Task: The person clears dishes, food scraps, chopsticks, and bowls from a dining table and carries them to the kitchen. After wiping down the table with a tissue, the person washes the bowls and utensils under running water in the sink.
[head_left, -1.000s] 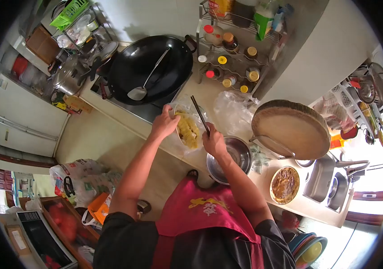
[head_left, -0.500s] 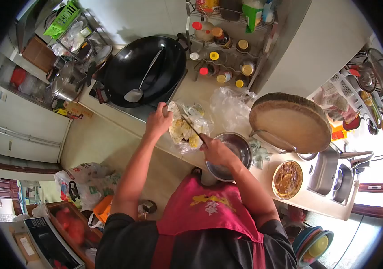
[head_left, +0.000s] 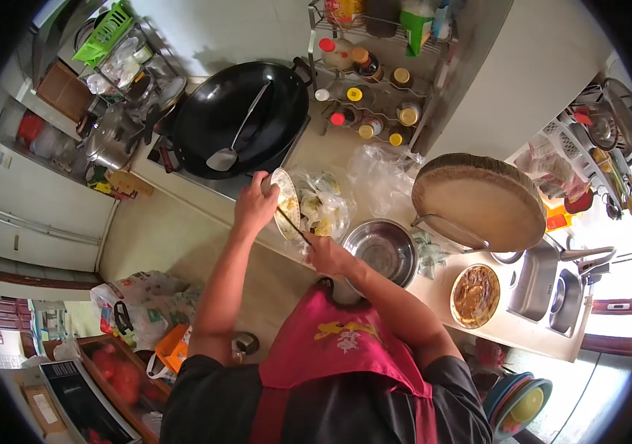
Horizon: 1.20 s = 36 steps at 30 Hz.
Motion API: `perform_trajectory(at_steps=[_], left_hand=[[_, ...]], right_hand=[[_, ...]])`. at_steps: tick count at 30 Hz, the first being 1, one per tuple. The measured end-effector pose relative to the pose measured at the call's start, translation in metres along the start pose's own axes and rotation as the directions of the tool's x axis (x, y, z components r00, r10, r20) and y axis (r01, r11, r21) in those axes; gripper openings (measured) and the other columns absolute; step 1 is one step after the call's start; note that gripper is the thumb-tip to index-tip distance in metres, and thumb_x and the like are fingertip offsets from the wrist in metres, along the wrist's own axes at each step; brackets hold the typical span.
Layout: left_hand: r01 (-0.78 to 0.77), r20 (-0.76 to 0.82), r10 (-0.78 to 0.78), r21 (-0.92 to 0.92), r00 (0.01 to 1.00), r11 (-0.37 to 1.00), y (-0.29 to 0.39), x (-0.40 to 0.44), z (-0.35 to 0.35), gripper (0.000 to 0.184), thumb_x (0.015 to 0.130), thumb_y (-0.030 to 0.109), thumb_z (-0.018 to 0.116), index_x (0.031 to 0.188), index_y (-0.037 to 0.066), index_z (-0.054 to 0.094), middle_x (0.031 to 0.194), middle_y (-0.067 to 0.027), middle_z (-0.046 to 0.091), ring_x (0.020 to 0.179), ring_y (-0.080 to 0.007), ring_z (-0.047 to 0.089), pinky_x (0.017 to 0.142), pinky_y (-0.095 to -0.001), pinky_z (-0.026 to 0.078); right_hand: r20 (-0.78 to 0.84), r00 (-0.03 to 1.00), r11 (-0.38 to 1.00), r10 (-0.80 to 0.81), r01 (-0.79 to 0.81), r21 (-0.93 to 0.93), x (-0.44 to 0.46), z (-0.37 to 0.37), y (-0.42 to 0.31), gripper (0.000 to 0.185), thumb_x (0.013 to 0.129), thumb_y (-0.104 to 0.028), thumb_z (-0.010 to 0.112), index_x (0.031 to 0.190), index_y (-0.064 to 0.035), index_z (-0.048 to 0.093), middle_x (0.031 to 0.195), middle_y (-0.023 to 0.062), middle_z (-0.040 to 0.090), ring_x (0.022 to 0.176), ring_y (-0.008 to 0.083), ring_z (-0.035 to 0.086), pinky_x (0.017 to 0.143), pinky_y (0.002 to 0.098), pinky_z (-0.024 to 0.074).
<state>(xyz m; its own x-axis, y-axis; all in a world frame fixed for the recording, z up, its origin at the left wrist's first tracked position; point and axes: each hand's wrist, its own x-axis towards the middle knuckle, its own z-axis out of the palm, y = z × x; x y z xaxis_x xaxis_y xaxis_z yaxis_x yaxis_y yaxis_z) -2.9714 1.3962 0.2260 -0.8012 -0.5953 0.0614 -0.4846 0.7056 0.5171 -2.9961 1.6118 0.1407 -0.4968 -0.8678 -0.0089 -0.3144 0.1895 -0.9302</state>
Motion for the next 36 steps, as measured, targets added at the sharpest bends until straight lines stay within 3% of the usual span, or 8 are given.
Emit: perform_trajectory(at_steps=[2,8,10,11,15,18,20,36], left_hand=[[0.004,0.003,-0.004,-0.048,1.0,0.999,-0.003,-0.002,-0.004,0.04,0.088,0.036,0.052,0.121,0.013,0.052,0.107,-0.0248,0.064,0.099,-0.048,0.059,0.086,-0.0522,0.047],[0.03,0.05,-0.025,-0.106,0.998,0.994,-0.007,-0.005,-0.005,0.041,0.089,0.037,0.051,0.122,0.012,0.051,0.105,-0.0265,0.065,0.1,-0.0471,0.059,0.085,-0.0517,0.047],[0.021,0.043,-0.016,-0.109,0.999,0.994,-0.006,-0.006,-0.009,0.04,0.089,0.036,0.052,0.12,0.012,0.052,0.103,-0.0271,0.065,0.099,-0.0474,0.059,0.084,-0.0524,0.047],[0.002,0.028,0.001,-0.118,1.0,0.993,-0.008,-0.007,-0.008,0.04,0.089,0.036,0.052,0.12,0.011,0.052,0.103,-0.0272,0.065,0.099,-0.0475,0.059,0.083,-0.0524,0.047],[-0.01,0.027,0.014,-0.144,1.0,0.99,-0.018,-0.005,-0.004,0.04,0.089,0.036,0.053,0.121,0.011,0.052,0.103,-0.0259,0.066,0.097,-0.048,0.06,0.081,-0.0531,0.047],[-0.288,-0.097,0.279,-0.102,0.955,0.952,-0.035,-0.011,-0.004,0.042,0.09,0.038,0.053,0.122,0.012,0.053,0.097,-0.0237,0.067,0.094,-0.0458,0.062,0.08,-0.0507,0.049],[-0.057,-0.074,0.037,-0.296,0.997,0.953,-0.051,-0.012,-0.009,0.041,0.091,0.036,0.053,0.124,0.012,0.053,0.098,-0.0232,0.066,0.091,-0.0417,0.065,0.078,-0.0481,0.049],[0.334,0.328,0.08,-0.939,0.941,-0.076,-0.024,-0.124,0.018,0.056,0.089,0.02,0.051,0.141,0.007,0.035,0.139,-0.0135,0.045,0.13,-0.0292,0.043,0.107,-0.0461,0.038]], right_hand=[[0.066,0.968,0.8,-0.24,0.236,-0.552,0.008,0.017,0.096,0.029,0.082,-0.007,0.054,0.106,0.0079,0.058,0.07,0.021,0.064,0.062,0.0336,0.065,0.058,0.0438,0.053],[0.179,0.955,0.96,0.238,-0.259,0.103,-0.013,-0.012,-0.039,0.033,0.085,-0.005,0.053,0.118,0.002,0.057,0.075,0.0151,0.067,0.055,0.0211,0.065,0.055,0.0371,0.0552],[0.385,0.907,0.679,-0.171,0.392,-0.621,-0.002,0.012,0.065,0.037,0.091,-0.007,0.047,0.127,0.0014,0.047,0.078,0.0158,0.068,0.055,0.0203,0.065,0.053,0.0354,0.0547],[0.241,0.97,0.89,-0.008,0.117,-0.44,-0.008,0.005,0.062,0.037,0.091,-0.007,0.047,0.127,0.0011,0.048,0.079,0.0154,0.068,0.055,0.0202,0.065,0.053,0.0354,0.0547],[0.096,0.983,0.984,0.159,-0.15,-0.093,-0.014,-0.002,0.002,0.017,0.069,-0.021,0.067,0.069,-0.0037,0.067,0.064,0.0081,0.064,0.059,0.0237,0.062,0.055,0.036,0.0524],[0.244,0.962,0.578,-0.125,0.271,-0.77,-0.016,-0.007,0.029,0.018,0.083,-0.006,0.054,0.097,0.0043,0.058,0.069,0.0133,0.066,0.061,0.0239,0.069,0.055,0.0389,0.0544],[0.045,0.934,0.935,0.353,-0.353,-0.014,-0.024,-0.029,-0.014,0.019,0.088,-0.004,0.049,0.104,0.0055,0.054,0.073,0.0152,0.068,0.059,0.0223,0.07,0.054,0.0372,0.054],[-0.339,0.901,0.959,0.272,-0.222,0.179,-0.158,-0.054,-0.085,0.038,0.096,-0.028,0.06,0.122,-0.0005,0.056,0.086,0.0052,0.067,0.076,0.0143,0.058,0.071,0.0308,0.0476]])
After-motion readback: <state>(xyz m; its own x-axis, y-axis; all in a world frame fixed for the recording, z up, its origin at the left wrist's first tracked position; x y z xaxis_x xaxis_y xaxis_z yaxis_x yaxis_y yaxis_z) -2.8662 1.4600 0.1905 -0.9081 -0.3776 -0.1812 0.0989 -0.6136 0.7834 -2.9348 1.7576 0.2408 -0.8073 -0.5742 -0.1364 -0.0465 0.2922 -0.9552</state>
